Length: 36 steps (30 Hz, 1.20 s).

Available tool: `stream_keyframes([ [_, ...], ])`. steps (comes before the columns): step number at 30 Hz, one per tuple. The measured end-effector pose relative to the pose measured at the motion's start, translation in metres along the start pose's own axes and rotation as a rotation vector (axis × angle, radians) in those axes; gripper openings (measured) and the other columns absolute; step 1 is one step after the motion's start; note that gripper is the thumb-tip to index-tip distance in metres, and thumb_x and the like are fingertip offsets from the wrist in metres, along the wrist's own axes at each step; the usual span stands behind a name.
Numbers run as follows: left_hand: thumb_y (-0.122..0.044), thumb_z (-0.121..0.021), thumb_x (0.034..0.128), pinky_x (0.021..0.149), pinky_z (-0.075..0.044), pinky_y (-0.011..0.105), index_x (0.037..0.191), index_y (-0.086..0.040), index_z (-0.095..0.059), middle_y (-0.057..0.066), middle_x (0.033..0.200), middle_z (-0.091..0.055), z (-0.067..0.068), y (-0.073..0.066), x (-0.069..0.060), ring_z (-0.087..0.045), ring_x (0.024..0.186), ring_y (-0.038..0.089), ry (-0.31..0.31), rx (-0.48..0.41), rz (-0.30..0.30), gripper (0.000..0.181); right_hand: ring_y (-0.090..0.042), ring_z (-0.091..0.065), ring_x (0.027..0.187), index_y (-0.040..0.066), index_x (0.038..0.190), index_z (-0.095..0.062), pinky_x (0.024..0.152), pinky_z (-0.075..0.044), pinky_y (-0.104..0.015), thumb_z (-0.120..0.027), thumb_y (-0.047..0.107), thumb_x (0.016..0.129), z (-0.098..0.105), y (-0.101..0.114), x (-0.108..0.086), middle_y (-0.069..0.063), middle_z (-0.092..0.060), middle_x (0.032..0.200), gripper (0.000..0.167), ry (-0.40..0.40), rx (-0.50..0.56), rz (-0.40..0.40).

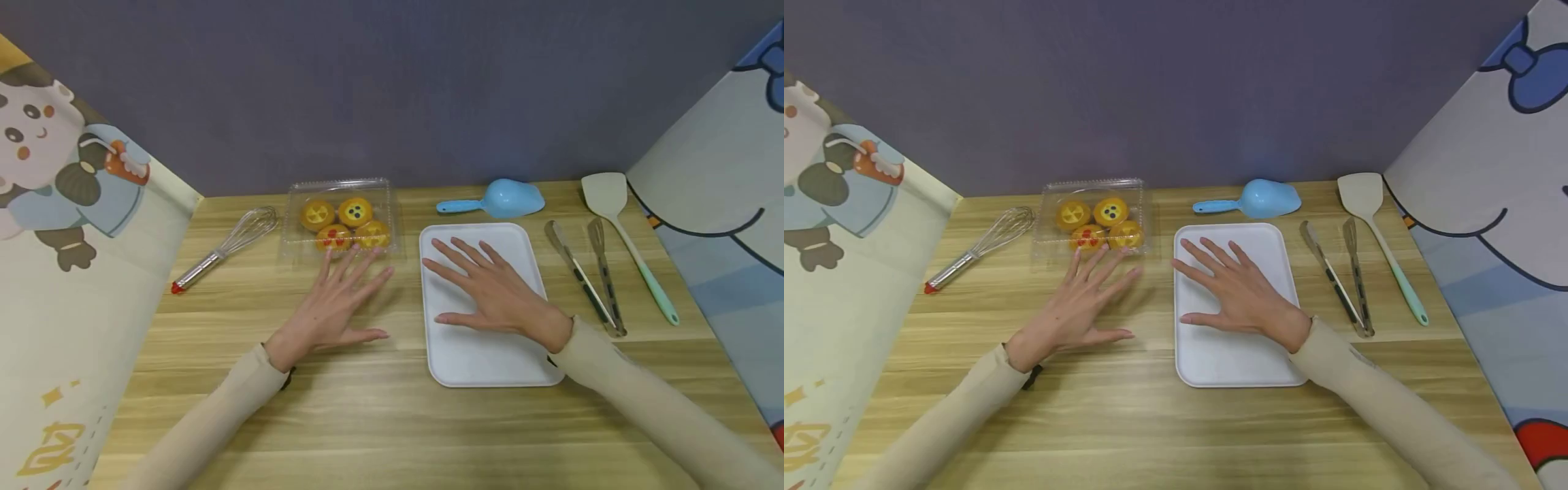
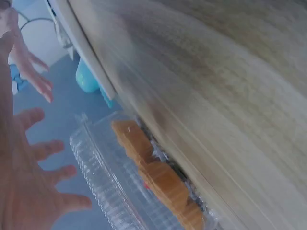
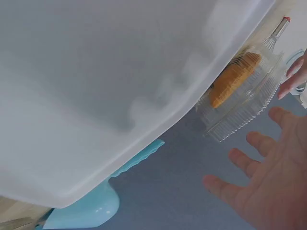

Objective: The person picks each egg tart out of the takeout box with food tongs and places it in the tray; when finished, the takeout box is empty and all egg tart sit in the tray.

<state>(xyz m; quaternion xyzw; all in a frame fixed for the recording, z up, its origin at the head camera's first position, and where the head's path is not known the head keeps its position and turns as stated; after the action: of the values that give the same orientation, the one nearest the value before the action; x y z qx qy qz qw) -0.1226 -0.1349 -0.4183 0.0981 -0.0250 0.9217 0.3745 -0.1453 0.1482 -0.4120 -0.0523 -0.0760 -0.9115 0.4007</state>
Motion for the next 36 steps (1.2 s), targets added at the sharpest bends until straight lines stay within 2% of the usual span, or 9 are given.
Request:
stream_keyframes([
  [5,-0.074,-0.06,0.0911,0.129,-0.018,0.069,0.166,-0.022,-0.03,0.015,0.173,-0.023,0.007,0.007,-0.005,-0.021,0.16,0.043,-0.041,-0.108,0.027,0.095,-0.031,-0.03,0.159,0.033,0.166,-0.027,0.122,-0.036,-0.064,-0.055,0.076,0.093,0.001,0.006,0.017,-0.002,-0.019,0.176,0.089,0.004,-0.001,0.047],
  [9,-0.054,-0.068,0.0952,0.132,-0.019,0.061,0.164,-0.018,-0.033,0.014,0.172,-0.026,0.015,0.015,-0.014,-0.028,0.157,0.04,-0.103,-0.205,0.089,0.086,-0.033,-0.04,0.153,0.03,0.165,-0.031,0.119,-0.042,-0.06,-0.055,0.073,0.095,0.003,0.014,0.034,-0.008,-0.029,0.172,0.085,-0.005,0.002,0.101],
  [11,-0.045,-0.072,0.0957,0.131,-0.022,0.06,0.163,-0.016,-0.036,0.015,0.17,-0.031,0.019,0.021,-0.02,-0.034,0.155,0.039,-0.154,-0.243,0.133,0.082,-0.034,-0.044,0.149,0.028,0.164,-0.033,0.117,-0.045,-0.058,-0.056,0.071,0.096,0.005,0.02,0.044,-0.011,-0.035,0.169,0.084,-0.02,0.003,0.136],
  [17,-0.029,-0.077,0.0937,0.123,-0.037,0.057,0.157,-0.01,-0.045,0.017,0.161,-0.045,0.028,0.043,-0.039,-0.044,0.147,0.038,-0.328,-0.371,0.33,0.074,-0.03,-0.058,0.133,0.022,0.161,-0.039,0.103,-0.058,-0.051,-0.062,0.056,0.1,0.007,0.039,0.078,-0.012,-0.052,0.155,0.074,-0.093,0.011,0.238],
  [24,-0.021,-0.075,0.0953,0.122,-0.037,0.059,0.152,-0.004,-0.05,0.019,0.155,-0.051,0.028,0.067,-0.057,-0.045,0.144,0.038,-0.457,-0.555,0.604,0.064,-0.027,-0.066,0.118,0.013,0.154,-0.051,0.087,-0.064,-0.043,-0.069,0.036,0.1,0.01,0.062,0.11,-0.01,-0.064,0.138,0.061,-0.144,-0.006,0.325],
  [26,-0.02,-0.074,0.0965,0.12,-0.038,0.061,0.152,-0.004,-0.049,0.02,0.155,-0.05,0.026,0.073,-0.062,-0.045,0.144,0.04,-0.465,-0.612,0.677,0.063,-0.027,-0.067,0.116,0.012,0.151,-0.054,0.085,-0.064,-0.042,-0.067,0.033,0.101,0.009,0.068,0.12,-0.009,-0.065,0.135,0.056,-0.136,-0.006,0.329],
  [29,-0.024,-0.072,0.0987,0.116,-0.044,0.064,0.155,-0.005,-0.045,0.022,0.156,-0.046,0.021,0.082,-0.068,-0.043,0.144,0.043,-0.446,-0.692,0.794,0.065,-0.027,-0.068,0.115,0.012,0.146,-0.058,0.081,-0.065,-0.041,-0.065,0.033,0.102,0.005,0.077,0.134,-0.008,-0.066,0.133,0.049,-0.122,-0.016,0.326],
  [33,-0.03,-0.069,0.101,0.115,-0.047,0.063,0.161,-0.005,-0.034,0.026,0.159,-0.04,0.014,0.092,-0.074,-0.043,0.144,0.047,-0.377,-0.81,0.906,0.073,-0.025,-0.069,0.115,0.014,0.14,-0.063,0.075,-0.065,-0.039,-0.066,0.032,0.102,-0.003,0.087,0.151,-0.006,-0.068,0.131,0.042,-0.115,-0.026,0.331],
  [36,-0.03,-0.066,0.1029,0.114,-0.049,0.059,0.164,-0.005,-0.025,0.026,0.16,-0.039,0.01,0.097,-0.076,-0.045,0.144,0.045,-0.316,-0.961,0.961,0.078,-0.023,-0.069,0.111,0.014,0.133,-0.065,0.069,-0.063,-0.036,-0.065,0.031,0.102,-0.011,0.094,0.16,-0.005,-0.069,0.126,0.035,-0.112,-0.051,0.345],
])
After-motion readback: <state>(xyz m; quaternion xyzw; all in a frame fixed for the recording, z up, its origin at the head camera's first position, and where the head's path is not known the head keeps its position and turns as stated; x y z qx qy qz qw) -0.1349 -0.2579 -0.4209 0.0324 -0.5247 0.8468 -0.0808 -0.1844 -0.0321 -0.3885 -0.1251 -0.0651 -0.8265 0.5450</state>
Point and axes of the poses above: each hand's wrist, its own x-axis towards the middle knuckle, its own z-axis out of the back of the hand, y = z × x, the point moved 4 cm from there along x, towards the middle knuckle
